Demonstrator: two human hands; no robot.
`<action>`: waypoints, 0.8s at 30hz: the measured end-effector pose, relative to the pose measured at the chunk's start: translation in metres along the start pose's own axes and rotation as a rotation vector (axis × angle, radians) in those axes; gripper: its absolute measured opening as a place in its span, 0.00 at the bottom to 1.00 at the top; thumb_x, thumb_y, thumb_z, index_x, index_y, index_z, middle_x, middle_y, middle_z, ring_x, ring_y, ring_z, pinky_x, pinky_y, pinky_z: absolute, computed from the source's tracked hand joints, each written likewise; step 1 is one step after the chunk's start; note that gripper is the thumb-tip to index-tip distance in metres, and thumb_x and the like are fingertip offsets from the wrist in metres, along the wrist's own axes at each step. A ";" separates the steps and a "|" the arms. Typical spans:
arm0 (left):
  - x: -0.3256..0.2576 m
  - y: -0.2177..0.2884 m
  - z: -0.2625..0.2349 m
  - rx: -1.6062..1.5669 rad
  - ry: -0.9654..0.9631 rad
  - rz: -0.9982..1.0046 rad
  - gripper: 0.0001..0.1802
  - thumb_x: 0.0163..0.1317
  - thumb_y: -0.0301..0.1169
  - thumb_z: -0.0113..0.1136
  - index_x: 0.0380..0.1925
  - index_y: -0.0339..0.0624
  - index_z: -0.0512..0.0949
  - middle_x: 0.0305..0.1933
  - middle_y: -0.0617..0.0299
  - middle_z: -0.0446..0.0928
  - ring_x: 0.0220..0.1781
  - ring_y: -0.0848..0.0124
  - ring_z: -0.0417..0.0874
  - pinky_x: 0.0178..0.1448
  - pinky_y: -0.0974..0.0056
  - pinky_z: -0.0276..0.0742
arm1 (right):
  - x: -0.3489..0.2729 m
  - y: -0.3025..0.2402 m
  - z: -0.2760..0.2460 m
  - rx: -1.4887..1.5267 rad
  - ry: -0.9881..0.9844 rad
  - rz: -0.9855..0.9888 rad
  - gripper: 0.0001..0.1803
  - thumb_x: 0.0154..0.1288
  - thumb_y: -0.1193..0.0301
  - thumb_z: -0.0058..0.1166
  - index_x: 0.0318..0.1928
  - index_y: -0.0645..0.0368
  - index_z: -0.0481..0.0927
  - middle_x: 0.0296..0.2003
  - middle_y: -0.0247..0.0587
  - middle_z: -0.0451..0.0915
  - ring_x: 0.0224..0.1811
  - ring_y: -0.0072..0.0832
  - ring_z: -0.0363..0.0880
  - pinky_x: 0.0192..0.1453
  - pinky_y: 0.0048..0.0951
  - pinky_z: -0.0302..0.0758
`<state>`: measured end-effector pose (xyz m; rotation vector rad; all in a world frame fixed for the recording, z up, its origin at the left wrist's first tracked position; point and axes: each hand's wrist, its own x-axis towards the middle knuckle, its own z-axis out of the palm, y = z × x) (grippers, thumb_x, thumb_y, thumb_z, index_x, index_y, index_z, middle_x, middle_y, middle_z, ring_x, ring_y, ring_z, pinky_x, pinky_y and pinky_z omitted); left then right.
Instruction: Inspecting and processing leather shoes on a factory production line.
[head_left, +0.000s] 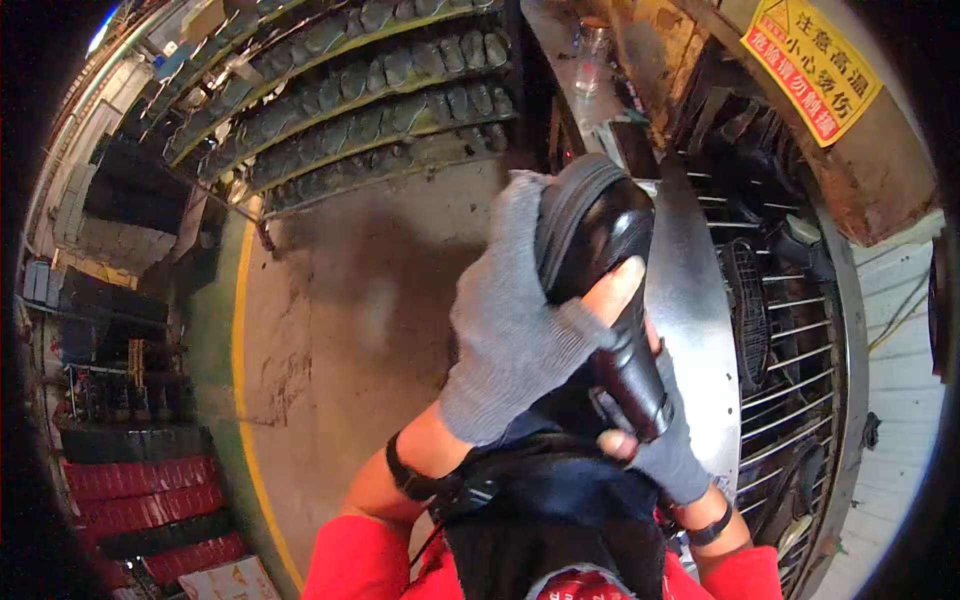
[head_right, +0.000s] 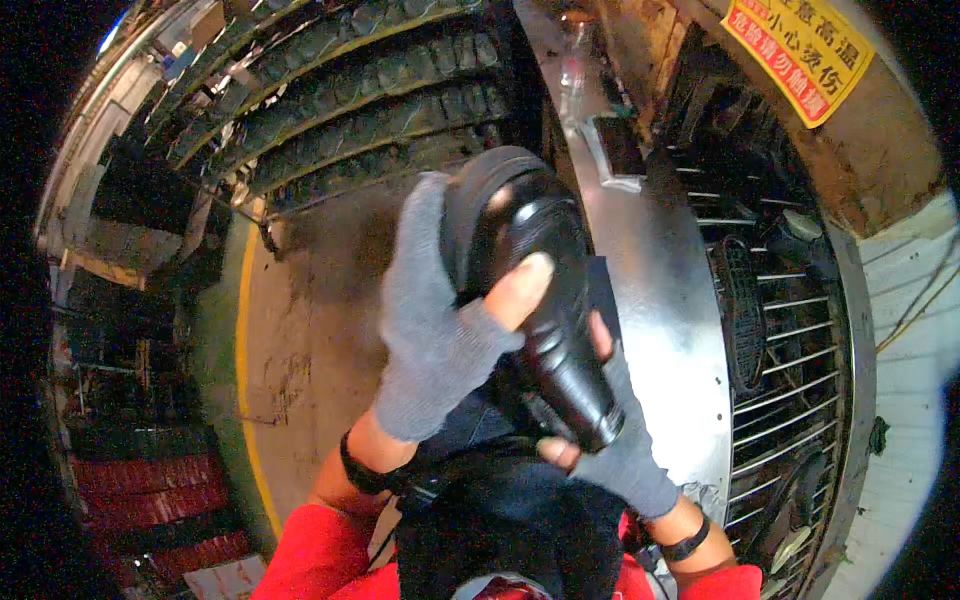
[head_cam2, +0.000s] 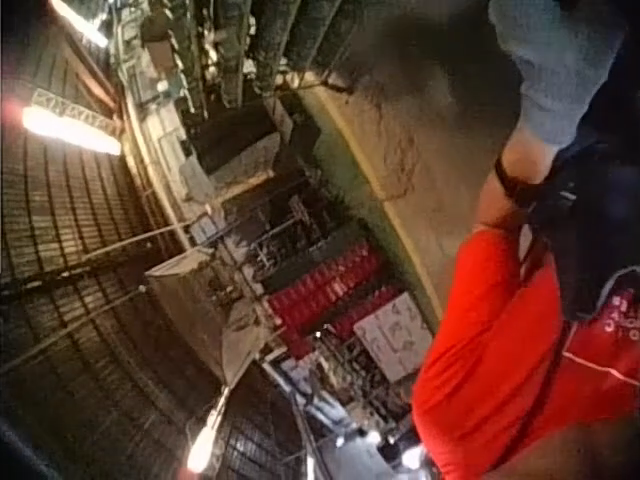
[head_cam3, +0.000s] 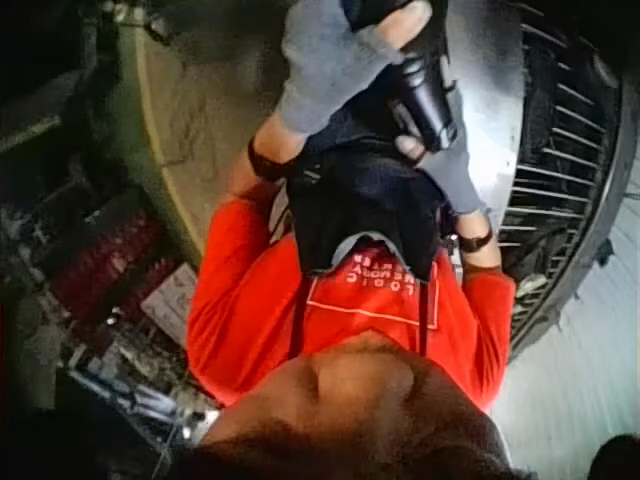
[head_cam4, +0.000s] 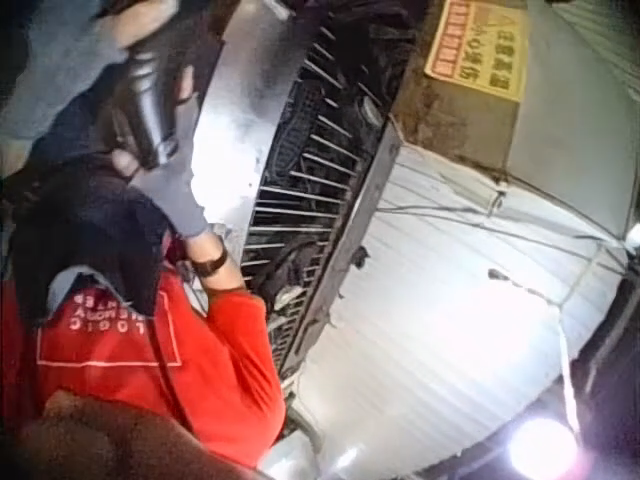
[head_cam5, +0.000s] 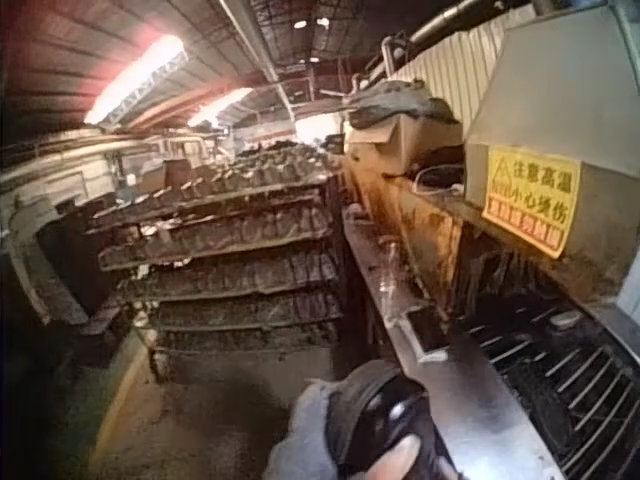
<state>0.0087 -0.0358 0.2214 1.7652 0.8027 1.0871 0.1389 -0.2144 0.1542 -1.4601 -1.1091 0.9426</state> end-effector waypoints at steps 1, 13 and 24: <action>-0.010 0.000 -0.001 0.042 0.013 -0.060 0.42 0.59 0.35 0.78 0.70 0.36 0.68 0.62 0.52 0.82 0.61 0.67 0.84 0.67 0.61 0.79 | 0.002 -0.007 0.009 0.208 0.044 0.124 0.70 0.49 0.48 0.79 0.85 0.63 0.52 0.78 0.50 0.65 0.80 0.38 0.64 0.83 0.40 0.60; -0.115 -0.036 0.002 0.200 -0.352 -0.149 0.56 0.64 0.32 0.71 0.81 0.24 0.44 0.80 0.28 0.61 0.78 0.40 0.71 0.78 0.52 0.70 | -0.027 0.012 -0.068 0.687 0.082 0.630 0.42 0.58 0.57 0.68 0.69 0.72 0.76 0.63 0.51 0.84 0.63 0.39 0.85 0.72 0.38 0.79; -0.099 -0.030 -0.004 0.076 -0.220 -0.183 0.54 0.61 0.40 0.79 0.79 0.38 0.56 0.57 0.46 0.83 0.55 0.57 0.90 0.59 0.55 0.84 | -0.026 0.016 -0.069 0.414 -0.048 0.466 0.62 0.42 0.46 0.79 0.74 0.71 0.71 0.65 0.49 0.82 0.65 0.35 0.81 0.75 0.37 0.73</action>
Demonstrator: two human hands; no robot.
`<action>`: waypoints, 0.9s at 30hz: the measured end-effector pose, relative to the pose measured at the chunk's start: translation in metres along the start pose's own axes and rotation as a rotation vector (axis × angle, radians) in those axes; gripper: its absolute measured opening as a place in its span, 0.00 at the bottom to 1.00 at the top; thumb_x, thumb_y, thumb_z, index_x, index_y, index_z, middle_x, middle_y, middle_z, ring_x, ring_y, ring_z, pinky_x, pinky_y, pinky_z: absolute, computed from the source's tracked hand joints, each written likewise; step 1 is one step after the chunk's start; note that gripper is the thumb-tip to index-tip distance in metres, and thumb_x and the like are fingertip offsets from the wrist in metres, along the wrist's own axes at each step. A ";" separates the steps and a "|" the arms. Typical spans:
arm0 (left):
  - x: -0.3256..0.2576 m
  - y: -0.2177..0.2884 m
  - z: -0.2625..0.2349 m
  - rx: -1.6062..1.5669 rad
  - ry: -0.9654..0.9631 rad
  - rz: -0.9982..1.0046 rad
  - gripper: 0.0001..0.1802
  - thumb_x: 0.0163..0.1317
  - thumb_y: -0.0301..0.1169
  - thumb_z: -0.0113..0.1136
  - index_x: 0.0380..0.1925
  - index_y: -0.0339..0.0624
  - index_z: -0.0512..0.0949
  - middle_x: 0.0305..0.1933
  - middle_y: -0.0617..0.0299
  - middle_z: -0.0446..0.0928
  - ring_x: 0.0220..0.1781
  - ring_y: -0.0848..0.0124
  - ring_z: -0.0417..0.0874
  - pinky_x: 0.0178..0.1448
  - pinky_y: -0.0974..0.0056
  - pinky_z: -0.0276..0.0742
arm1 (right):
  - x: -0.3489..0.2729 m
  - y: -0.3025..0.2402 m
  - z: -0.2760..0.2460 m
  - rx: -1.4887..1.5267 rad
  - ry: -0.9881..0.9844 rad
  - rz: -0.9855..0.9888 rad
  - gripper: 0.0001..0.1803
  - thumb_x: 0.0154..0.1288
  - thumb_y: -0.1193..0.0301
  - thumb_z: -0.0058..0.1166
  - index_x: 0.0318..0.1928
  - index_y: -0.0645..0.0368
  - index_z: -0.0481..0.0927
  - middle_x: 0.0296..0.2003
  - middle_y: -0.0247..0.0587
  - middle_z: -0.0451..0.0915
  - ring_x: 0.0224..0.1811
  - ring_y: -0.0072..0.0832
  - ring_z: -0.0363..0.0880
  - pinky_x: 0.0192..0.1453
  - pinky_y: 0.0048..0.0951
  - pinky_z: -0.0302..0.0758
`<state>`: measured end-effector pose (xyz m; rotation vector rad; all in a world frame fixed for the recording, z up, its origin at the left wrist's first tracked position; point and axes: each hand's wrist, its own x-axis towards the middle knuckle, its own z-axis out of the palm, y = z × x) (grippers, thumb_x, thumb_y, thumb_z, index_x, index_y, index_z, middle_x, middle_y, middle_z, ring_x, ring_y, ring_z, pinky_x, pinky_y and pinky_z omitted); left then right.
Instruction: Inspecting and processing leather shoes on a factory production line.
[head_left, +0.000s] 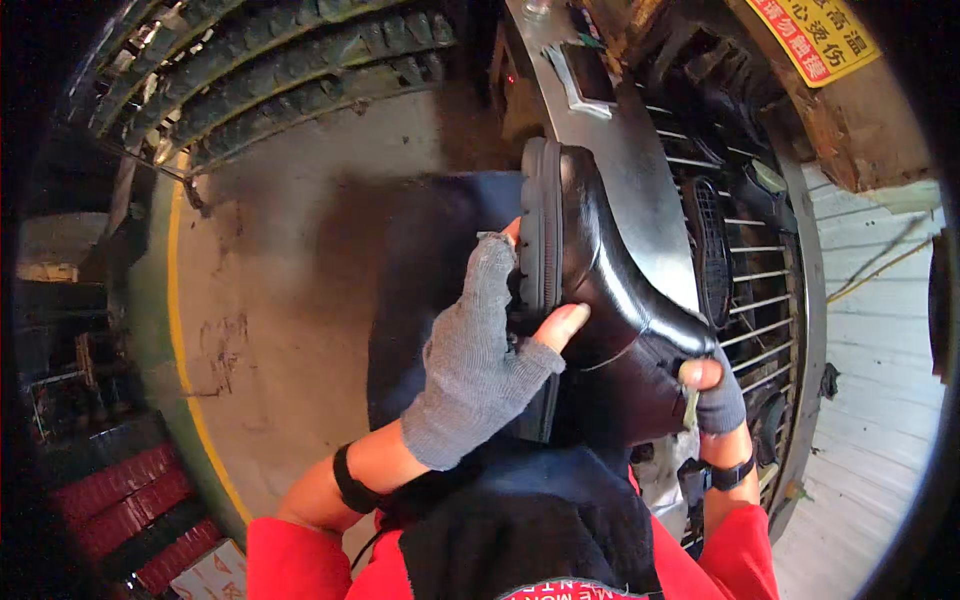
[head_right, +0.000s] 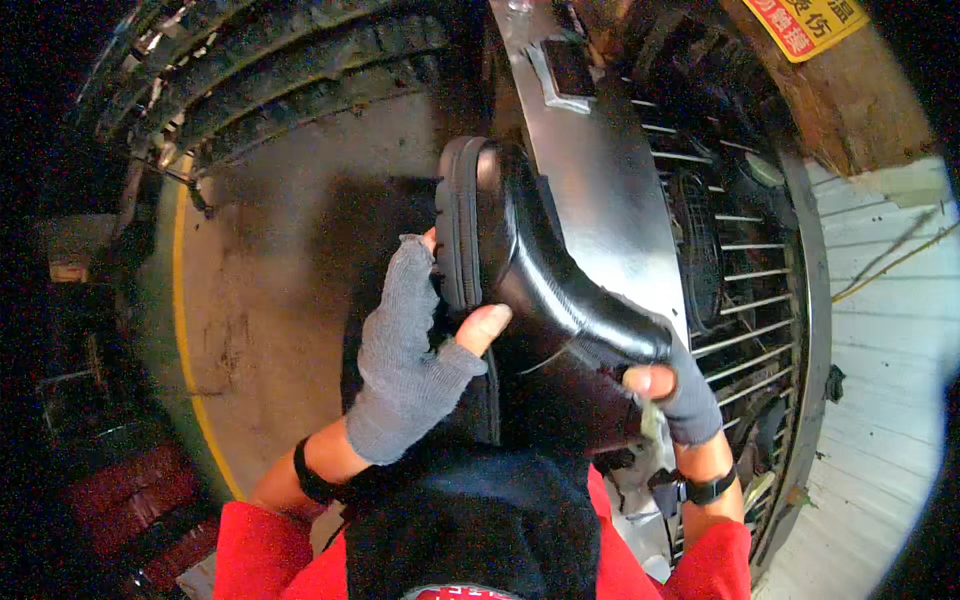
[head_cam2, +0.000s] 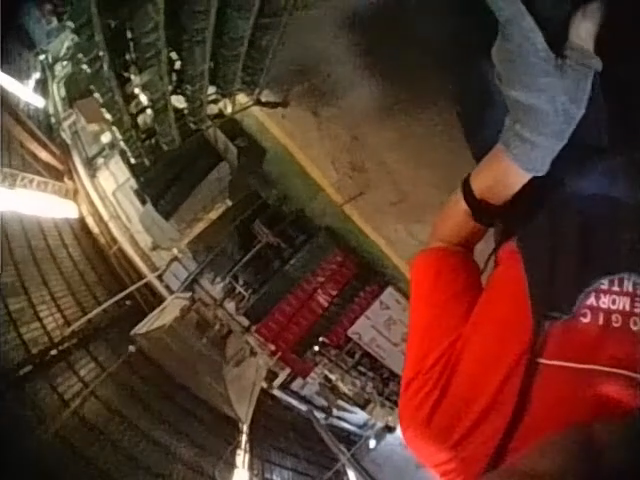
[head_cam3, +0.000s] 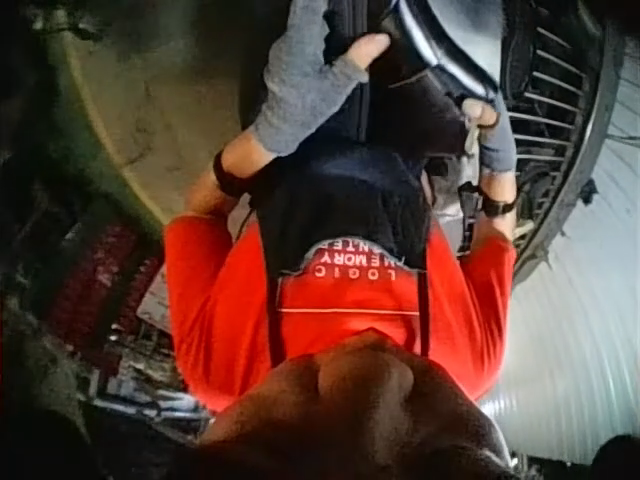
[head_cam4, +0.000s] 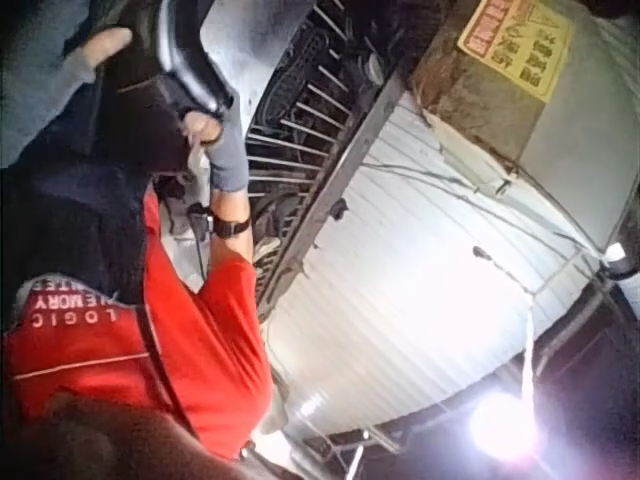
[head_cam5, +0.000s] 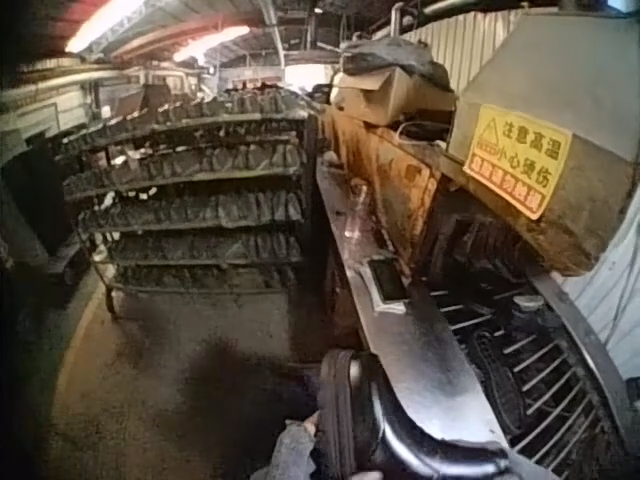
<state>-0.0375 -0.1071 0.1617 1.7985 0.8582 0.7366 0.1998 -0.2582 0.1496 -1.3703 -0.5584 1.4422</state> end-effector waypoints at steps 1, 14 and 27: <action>-0.003 0.001 0.000 0.106 -0.037 -0.032 0.51 0.65 0.36 0.76 0.80 0.33 0.54 0.57 0.45 0.82 0.57 0.59 0.88 0.62 0.57 0.83 | 0.002 0.008 -0.012 0.097 -0.009 0.009 0.59 0.44 0.48 0.79 0.73 0.71 0.72 0.64 0.49 0.82 0.64 0.35 0.82 0.74 0.37 0.74; 0.062 0.018 -0.048 -0.097 -0.320 0.048 0.58 0.49 0.48 0.86 0.77 0.38 0.65 0.65 0.44 0.81 0.69 0.54 0.83 0.72 0.57 0.76 | 0.020 0.011 0.046 -0.593 -0.016 -0.524 0.74 0.51 0.35 0.72 0.84 0.68 0.47 0.78 0.56 0.66 0.79 0.41 0.68 0.82 0.36 0.60; 0.017 -0.106 -0.071 -0.133 -0.519 0.388 0.26 0.65 0.25 0.65 0.65 0.36 0.80 0.73 0.50 0.76 0.74 0.56 0.78 0.76 0.53 0.75 | 0.143 0.004 0.051 -0.390 -0.001 -0.390 0.33 0.75 0.65 0.64 0.75 0.64 0.72 0.53 0.35 0.83 0.45 0.14 0.79 0.48 0.23 0.79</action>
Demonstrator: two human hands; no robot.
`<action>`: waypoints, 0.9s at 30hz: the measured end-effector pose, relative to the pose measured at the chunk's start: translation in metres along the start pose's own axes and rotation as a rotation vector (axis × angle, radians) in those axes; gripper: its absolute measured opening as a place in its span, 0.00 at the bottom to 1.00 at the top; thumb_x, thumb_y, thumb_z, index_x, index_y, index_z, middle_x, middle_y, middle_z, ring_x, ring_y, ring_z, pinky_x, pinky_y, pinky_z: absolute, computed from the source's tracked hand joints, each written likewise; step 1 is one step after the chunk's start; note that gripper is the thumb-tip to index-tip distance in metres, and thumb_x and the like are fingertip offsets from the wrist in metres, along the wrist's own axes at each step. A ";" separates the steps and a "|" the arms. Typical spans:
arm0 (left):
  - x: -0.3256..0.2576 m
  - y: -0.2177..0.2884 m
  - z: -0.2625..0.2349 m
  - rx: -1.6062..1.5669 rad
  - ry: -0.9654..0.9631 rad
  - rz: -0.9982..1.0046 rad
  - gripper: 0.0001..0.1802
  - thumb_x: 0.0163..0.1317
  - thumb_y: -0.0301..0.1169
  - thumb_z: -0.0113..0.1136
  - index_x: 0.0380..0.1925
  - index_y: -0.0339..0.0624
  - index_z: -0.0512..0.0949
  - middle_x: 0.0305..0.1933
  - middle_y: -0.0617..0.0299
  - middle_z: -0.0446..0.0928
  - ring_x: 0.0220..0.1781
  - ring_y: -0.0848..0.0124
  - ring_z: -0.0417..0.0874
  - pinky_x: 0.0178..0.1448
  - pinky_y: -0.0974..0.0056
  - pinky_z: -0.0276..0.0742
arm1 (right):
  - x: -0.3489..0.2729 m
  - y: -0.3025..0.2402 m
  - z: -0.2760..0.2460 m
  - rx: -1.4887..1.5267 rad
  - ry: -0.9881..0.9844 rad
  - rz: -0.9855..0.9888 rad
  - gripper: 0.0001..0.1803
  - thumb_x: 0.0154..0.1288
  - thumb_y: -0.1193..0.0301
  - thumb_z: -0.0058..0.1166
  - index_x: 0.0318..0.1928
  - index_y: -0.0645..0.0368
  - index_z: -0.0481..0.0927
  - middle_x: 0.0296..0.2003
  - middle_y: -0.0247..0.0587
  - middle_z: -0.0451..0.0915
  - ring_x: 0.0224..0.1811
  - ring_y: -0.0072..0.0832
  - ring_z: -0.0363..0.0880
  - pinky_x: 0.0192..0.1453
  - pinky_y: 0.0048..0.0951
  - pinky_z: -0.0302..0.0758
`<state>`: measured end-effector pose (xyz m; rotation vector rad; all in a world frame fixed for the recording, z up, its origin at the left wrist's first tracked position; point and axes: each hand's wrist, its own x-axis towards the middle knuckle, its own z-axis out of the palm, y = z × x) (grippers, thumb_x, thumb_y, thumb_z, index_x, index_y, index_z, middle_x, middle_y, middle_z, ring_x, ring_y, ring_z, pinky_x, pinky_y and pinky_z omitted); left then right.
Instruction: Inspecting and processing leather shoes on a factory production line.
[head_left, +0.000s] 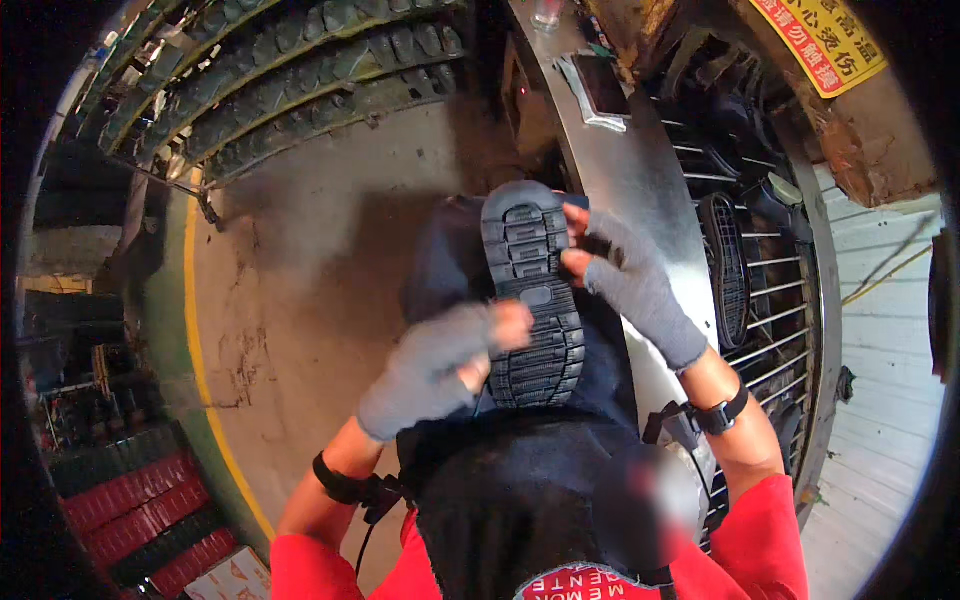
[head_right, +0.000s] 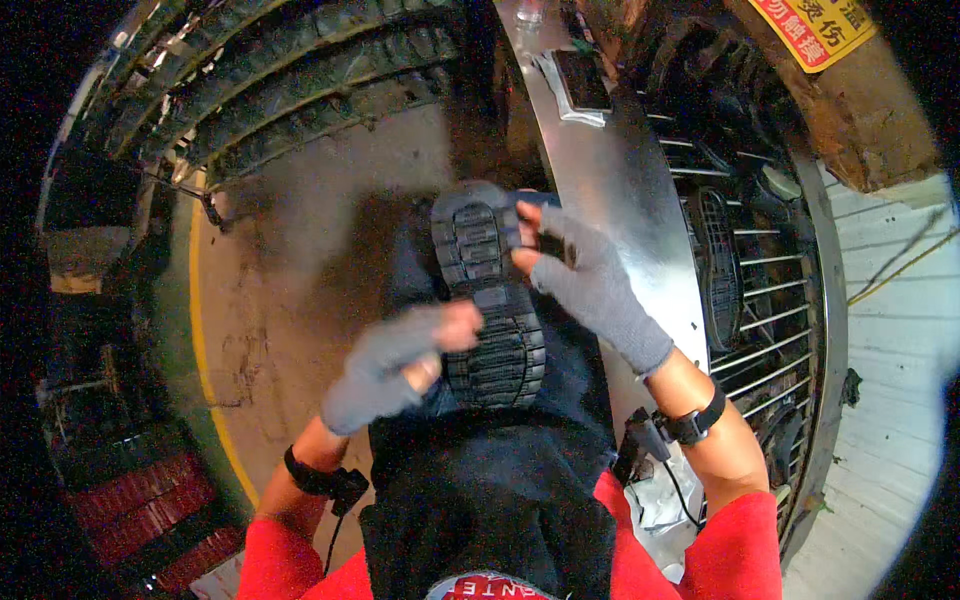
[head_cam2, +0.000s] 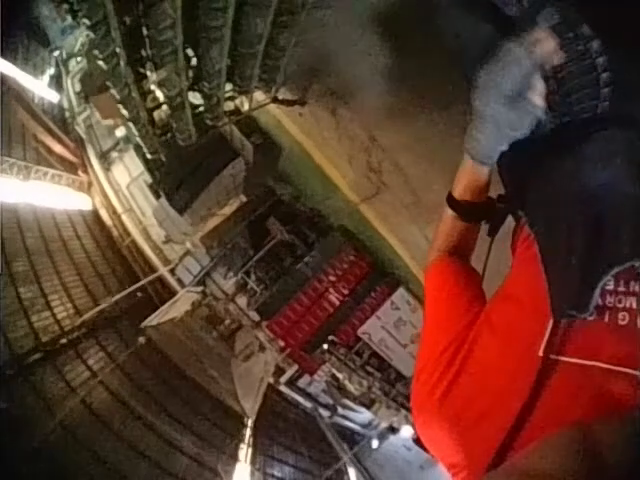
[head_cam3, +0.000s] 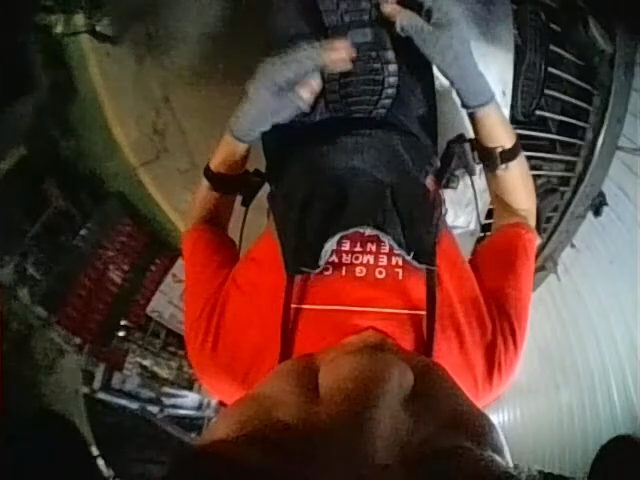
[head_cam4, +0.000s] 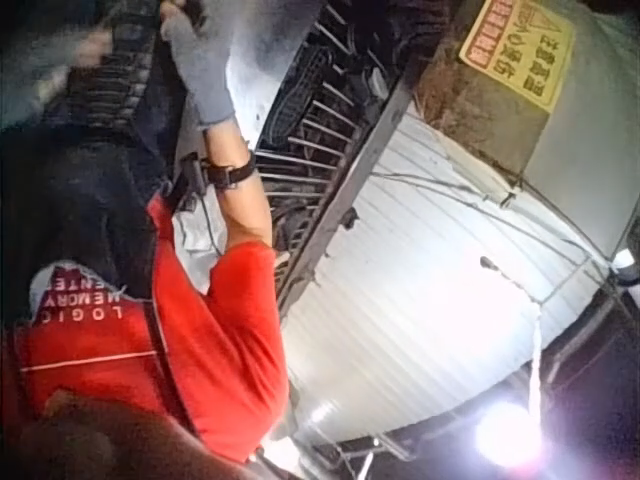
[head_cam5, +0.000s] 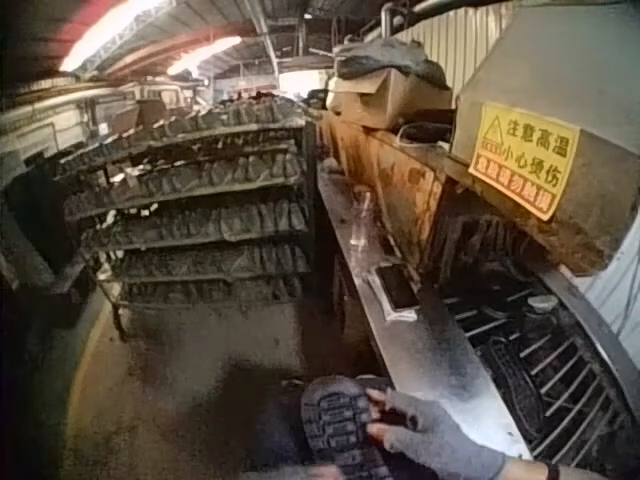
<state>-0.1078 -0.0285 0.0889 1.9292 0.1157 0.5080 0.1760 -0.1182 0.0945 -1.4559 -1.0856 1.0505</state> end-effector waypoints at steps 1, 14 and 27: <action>0.011 0.013 0.008 -0.266 0.383 -0.273 0.24 0.69 0.23 0.61 0.65 0.33 0.79 0.69 0.53 0.79 0.71 0.62 0.80 0.75 0.56 0.75 | 0.009 -0.004 -0.007 -0.101 0.016 -0.018 0.32 0.76 0.62 0.64 0.72 0.65 0.75 0.48 0.33 0.83 0.44 0.16 0.80 0.46 0.21 0.79; 0.037 0.014 0.008 0.384 0.258 -0.342 0.40 0.50 0.48 0.83 0.61 0.45 0.81 0.59 0.48 0.74 0.65 0.47 0.77 0.67 0.50 0.77 | -0.010 -0.058 -0.007 -0.192 -0.193 -0.078 0.26 0.55 0.61 0.80 0.49 0.62 0.88 0.48 0.44 0.83 0.58 0.39 0.81 0.68 0.40 0.75; 0.074 -0.004 0.004 0.065 0.374 -0.409 0.35 0.53 0.36 0.81 0.62 0.39 0.82 0.49 0.55 0.76 0.50 0.58 0.76 0.61 0.57 0.75 | 0.002 -0.021 0.003 0.358 -0.028 0.325 0.27 0.52 0.68 0.81 0.51 0.55 0.80 0.46 0.31 0.74 0.52 0.25 0.73 0.59 0.29 0.70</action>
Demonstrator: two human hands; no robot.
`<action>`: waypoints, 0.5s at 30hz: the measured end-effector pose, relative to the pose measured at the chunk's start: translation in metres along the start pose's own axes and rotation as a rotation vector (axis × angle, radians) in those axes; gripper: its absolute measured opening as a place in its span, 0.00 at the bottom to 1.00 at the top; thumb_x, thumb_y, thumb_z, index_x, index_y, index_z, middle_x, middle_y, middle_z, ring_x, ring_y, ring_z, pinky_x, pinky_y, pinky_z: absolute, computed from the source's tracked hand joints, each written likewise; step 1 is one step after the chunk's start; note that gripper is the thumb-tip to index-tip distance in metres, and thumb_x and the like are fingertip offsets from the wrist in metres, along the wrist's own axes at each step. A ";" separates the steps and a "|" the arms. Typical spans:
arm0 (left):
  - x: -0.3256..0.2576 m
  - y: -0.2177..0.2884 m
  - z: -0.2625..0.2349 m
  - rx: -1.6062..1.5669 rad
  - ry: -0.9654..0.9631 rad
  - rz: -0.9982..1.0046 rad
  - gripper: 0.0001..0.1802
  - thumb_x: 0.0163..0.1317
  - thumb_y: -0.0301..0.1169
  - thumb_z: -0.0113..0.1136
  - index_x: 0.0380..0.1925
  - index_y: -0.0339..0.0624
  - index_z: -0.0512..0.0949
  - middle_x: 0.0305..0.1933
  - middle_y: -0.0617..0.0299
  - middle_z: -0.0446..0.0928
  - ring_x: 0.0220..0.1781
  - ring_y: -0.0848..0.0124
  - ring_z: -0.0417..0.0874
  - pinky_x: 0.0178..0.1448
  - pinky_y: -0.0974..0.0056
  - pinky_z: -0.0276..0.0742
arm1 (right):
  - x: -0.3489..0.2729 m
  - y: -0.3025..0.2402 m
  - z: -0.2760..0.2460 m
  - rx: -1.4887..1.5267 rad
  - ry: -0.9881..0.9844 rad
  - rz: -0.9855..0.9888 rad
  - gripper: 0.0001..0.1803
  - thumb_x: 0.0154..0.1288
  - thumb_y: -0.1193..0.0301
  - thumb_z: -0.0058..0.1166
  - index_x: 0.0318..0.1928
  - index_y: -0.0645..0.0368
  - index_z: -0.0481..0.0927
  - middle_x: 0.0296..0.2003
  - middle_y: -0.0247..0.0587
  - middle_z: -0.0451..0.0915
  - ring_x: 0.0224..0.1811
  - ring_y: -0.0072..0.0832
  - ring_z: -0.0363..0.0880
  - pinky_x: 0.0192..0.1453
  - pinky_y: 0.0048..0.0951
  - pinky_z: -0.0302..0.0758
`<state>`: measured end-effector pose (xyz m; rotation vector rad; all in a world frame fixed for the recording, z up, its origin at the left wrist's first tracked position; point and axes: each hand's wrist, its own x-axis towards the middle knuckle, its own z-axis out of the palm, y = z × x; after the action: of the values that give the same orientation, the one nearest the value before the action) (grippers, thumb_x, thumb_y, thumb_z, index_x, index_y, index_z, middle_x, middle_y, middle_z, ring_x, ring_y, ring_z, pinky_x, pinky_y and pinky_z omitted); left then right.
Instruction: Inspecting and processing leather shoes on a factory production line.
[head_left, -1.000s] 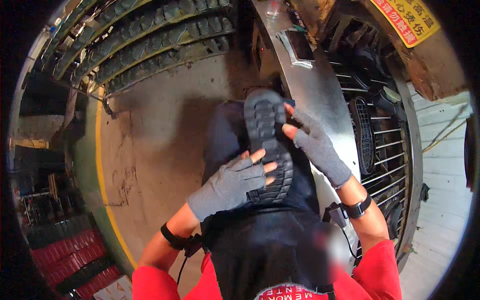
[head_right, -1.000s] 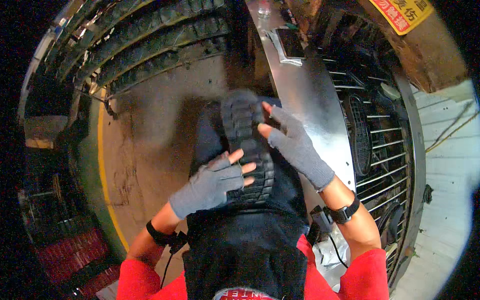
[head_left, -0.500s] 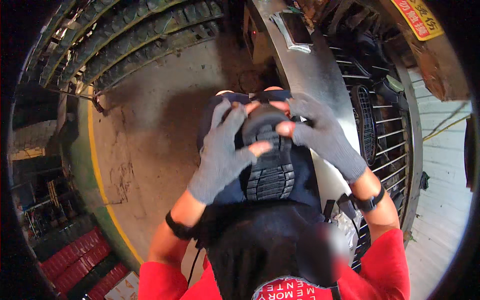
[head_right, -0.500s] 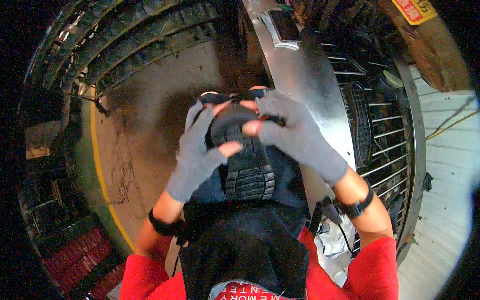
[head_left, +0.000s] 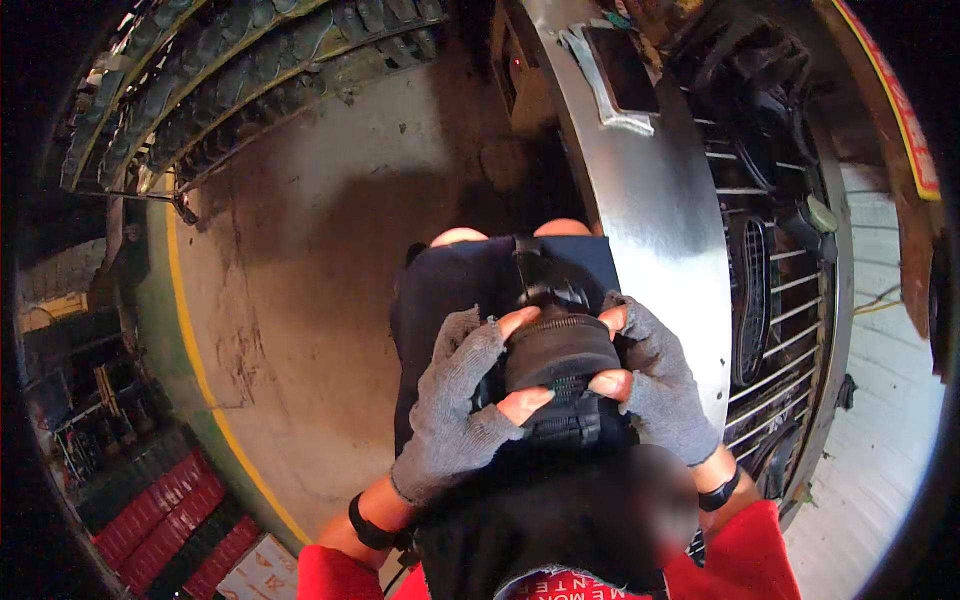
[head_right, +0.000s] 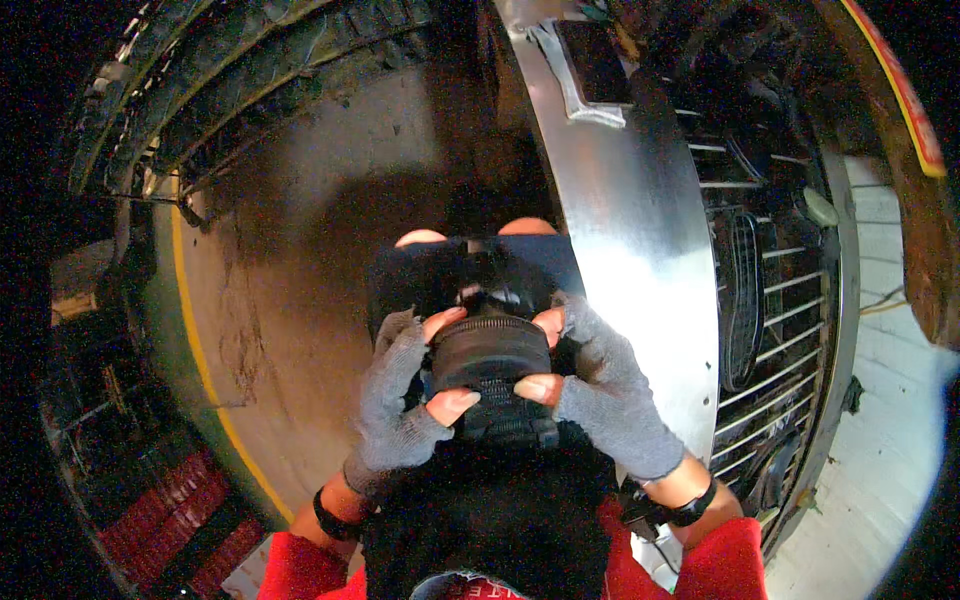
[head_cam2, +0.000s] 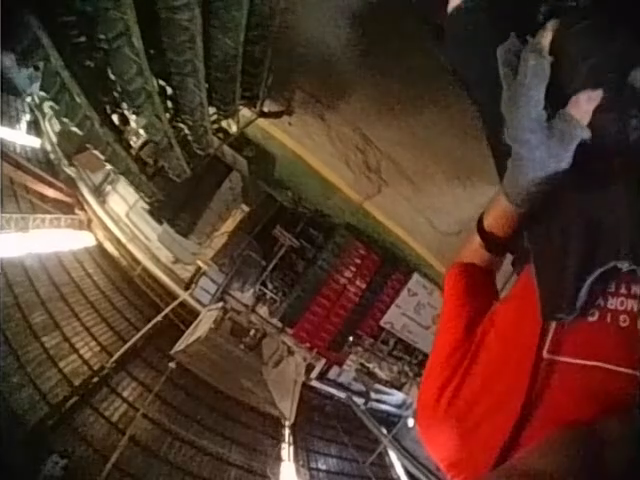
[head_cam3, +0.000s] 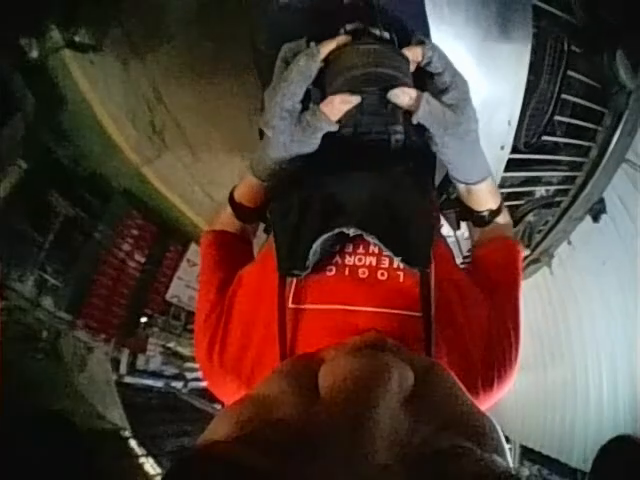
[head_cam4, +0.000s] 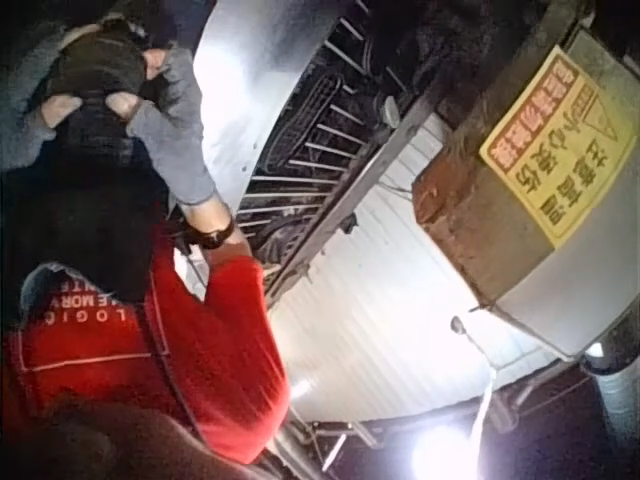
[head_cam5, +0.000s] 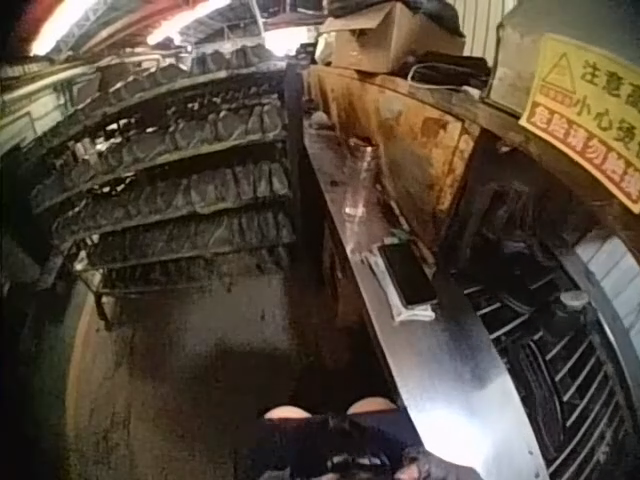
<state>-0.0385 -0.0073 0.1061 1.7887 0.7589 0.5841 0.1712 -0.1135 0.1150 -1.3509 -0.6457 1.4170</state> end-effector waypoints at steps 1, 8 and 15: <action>0.006 -0.001 0.002 -0.037 0.032 -0.056 0.34 0.55 0.34 0.79 0.62 0.36 0.81 0.52 0.54 0.79 0.51 0.58 0.76 0.62 0.57 0.74 | 0.008 0.004 0.002 0.010 0.055 0.013 0.26 0.56 0.67 0.78 0.52 0.56 0.80 0.46 0.31 0.74 0.52 0.24 0.73 0.59 0.28 0.69; 0.031 -0.011 -0.005 -0.069 0.025 -0.069 0.32 0.60 0.32 0.76 0.64 0.35 0.78 0.49 0.54 0.79 0.51 0.60 0.76 0.61 0.59 0.75 | 0.039 0.010 -0.012 -0.088 0.027 -0.062 0.31 0.59 0.61 0.75 0.58 0.56 0.75 0.43 0.30 0.70 0.48 0.23 0.70 0.57 0.26 0.68; 0.057 -0.008 -0.020 -0.105 -0.176 -0.258 0.37 0.63 0.40 0.72 0.70 0.38 0.71 0.62 0.50 0.71 0.68 0.57 0.73 0.74 0.57 0.68 | 0.068 0.013 -0.017 0.182 -0.084 -0.101 0.33 0.61 0.54 0.74 0.58 0.59 0.76 0.47 0.34 0.72 0.50 0.24 0.72 0.55 0.24 0.67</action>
<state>-0.0156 0.0494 0.1071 1.5902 0.8059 0.2855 0.1946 -0.0606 0.0734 -1.1060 -0.6157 1.4206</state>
